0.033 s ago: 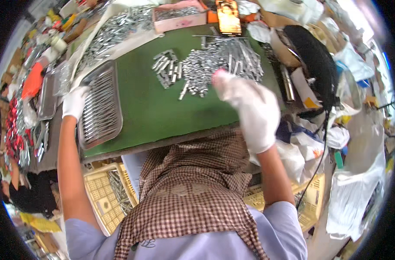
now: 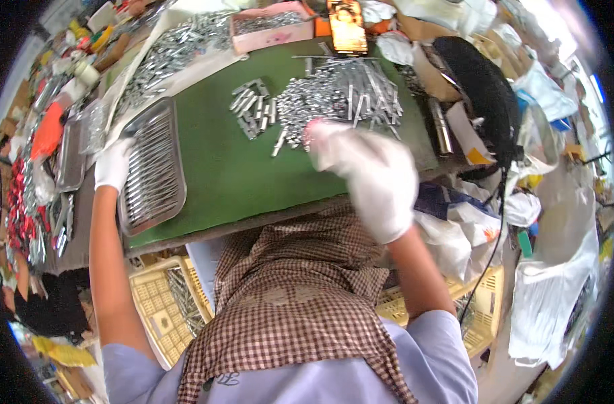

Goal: Assembling small metal components by inserting rods into housings and adding fasteners.

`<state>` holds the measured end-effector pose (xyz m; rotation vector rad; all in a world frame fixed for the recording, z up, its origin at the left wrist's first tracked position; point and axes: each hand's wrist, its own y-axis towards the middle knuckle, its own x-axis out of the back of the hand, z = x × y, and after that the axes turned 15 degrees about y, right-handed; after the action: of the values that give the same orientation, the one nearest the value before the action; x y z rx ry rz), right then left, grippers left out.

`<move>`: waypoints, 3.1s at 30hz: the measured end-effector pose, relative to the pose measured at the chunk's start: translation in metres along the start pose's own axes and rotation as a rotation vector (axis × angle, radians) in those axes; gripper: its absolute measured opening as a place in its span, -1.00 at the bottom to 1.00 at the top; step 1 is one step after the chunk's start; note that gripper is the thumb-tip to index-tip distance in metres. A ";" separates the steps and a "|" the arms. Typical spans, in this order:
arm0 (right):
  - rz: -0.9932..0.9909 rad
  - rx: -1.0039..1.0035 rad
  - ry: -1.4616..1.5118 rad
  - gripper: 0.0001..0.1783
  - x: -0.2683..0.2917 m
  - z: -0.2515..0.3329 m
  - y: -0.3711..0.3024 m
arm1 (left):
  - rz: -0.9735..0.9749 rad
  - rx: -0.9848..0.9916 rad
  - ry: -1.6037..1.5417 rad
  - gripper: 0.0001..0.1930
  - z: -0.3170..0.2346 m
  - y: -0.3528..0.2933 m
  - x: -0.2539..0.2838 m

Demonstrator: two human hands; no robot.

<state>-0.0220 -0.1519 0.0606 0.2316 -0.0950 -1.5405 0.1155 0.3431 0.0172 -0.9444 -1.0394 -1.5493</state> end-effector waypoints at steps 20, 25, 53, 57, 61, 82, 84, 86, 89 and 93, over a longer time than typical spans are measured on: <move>-0.354 0.609 -1.135 -0.90 0.072 -0.040 -0.040 | -0.507 -0.061 -0.262 -0.73 -0.139 -0.060 0.111; 0.170 0.693 -0.622 -0.91 -0.056 -0.033 -0.007 | -0.697 0.217 -0.470 -0.73 -0.169 -0.101 0.130; -0.573 0.854 -1.265 -0.58 0.139 0.020 0.029 | -0.395 -0.319 -0.535 -0.66 -0.286 -0.089 0.104; -0.562 0.706 -1.446 -0.63 0.204 -0.003 0.108 | -0.322 -0.214 -0.515 -0.59 -0.303 -0.058 0.094; -0.323 0.582 -1.594 -0.72 0.209 -0.011 0.118 | -0.252 -0.184 -0.416 -0.60 -0.305 -0.052 0.092; 0.392 0.595 -1.409 -0.82 0.120 -0.045 0.058 | -0.304 -0.482 -0.609 -0.76 -0.294 -0.087 0.103; 0.383 0.583 -1.417 -0.82 0.119 -0.047 0.056 | -0.322 -0.451 -0.635 -0.77 -0.297 -0.088 0.103; 0.372 0.569 -1.426 -0.82 0.117 -0.046 0.052 | -0.303 -0.432 -0.644 -0.77 -0.299 -0.089 0.103; 0.273 0.722 -1.266 -0.79 0.101 -0.037 0.046 | -0.263 -0.384 -0.655 -0.78 -0.304 -0.088 0.103; 0.434 0.421 -0.965 -0.77 0.072 -0.039 0.023 | -0.263 -0.318 -0.690 -0.81 -0.308 -0.087 0.102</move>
<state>0.0105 -0.2197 0.0208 -0.2151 -1.1596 -1.0641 -0.0109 0.0327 -0.0018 -1.6930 -1.4596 -1.6705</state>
